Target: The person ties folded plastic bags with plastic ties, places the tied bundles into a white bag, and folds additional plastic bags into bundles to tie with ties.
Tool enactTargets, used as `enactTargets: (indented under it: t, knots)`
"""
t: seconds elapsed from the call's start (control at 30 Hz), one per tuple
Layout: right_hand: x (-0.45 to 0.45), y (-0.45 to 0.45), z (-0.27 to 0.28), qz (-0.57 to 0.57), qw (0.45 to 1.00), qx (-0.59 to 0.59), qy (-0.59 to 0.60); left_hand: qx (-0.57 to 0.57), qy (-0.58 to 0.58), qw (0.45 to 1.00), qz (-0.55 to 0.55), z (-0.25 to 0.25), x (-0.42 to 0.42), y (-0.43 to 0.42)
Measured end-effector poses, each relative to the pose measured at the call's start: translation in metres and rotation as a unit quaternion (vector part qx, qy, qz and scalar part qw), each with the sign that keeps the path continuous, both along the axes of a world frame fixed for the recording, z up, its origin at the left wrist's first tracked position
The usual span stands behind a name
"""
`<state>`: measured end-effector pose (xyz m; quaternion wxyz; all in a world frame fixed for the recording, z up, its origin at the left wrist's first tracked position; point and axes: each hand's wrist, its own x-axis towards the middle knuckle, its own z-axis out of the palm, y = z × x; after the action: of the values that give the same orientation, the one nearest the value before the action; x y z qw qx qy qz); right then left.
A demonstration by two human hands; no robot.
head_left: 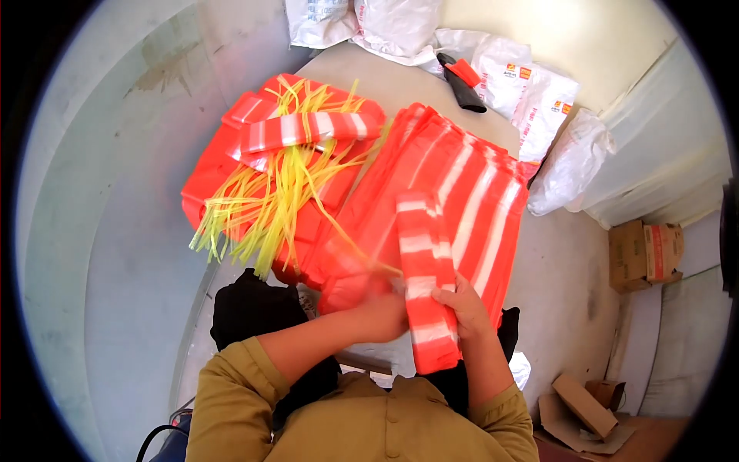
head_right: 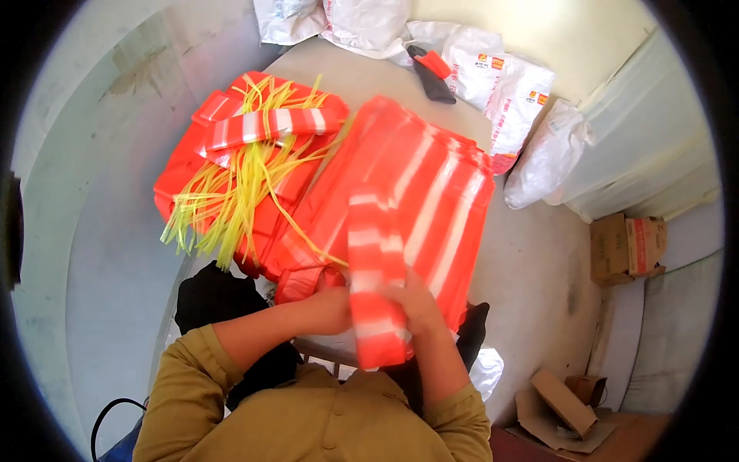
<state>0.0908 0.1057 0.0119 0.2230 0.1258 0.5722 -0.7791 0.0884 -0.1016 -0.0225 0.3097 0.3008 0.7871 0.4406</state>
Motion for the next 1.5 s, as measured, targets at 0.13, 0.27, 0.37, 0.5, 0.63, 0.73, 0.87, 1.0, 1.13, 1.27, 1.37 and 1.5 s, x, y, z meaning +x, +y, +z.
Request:
enactTargets:
  t: [0.13,0.27,0.37,0.5,0.63,0.73,0.87,1.0,1.13,1.27,1.37,1.5]
  knots:
    - [-0.014,0.004,0.005,-0.038,0.999,0.014,0.028,0.331,-0.41,0.822,0.215,-0.005,-0.016,-0.001]
    - [-0.017,-0.001,-0.012,-0.058,0.994,0.084,0.046,0.351,-0.443,0.765,0.309,0.007,-0.028,0.01]
    - [-0.018,0.0,-0.016,-0.054,0.993,0.095,0.05,0.308,-0.333,0.813,0.366,0.01,-0.024,0.02]
    - [-0.029,0.017,-0.017,-0.061,0.99,0.118,0.038,0.312,-0.24,0.842,0.37,-0.008,-0.031,0.026]
    - [-0.041,0.055,-0.015,-0.008,0.951,0.28,0.132,0.263,-0.185,0.889,0.328,-0.007,-0.043,0.013]
    - [-0.042,0.074,-0.008,0.03,0.854,0.447,0.264,0.187,-0.129,0.921,0.318,-0.008,-0.049,0.007]
    - [-0.037,0.085,0.014,0.06,0.728,0.597,0.332,0.077,-0.057,0.949,0.3,0.017,-0.053,-0.001]
    - [-0.028,0.105,0.007,0.013,0.676,0.652,0.345,0.063,0.029,0.953,0.294,0.014,-0.054,-0.001]
    - [-0.023,0.1,0.004,-0.01,0.64,0.705,0.306,0.021,0.091,0.953,0.288,0.012,-0.054,0.003]
    - [-0.019,0.069,-0.009,0.072,0.584,0.73,0.347,-0.058,0.096,0.957,0.267,0.028,-0.053,0.005]
    - [-0.022,0.054,-0.017,0.089,0.585,0.725,0.352,-0.107,0.104,0.956,0.252,0.04,-0.051,0.003]
    - [-0.034,0.051,-0.018,0.132,0.586,0.733,0.32,-0.11,0.183,0.949,0.231,0.03,-0.054,0.0]
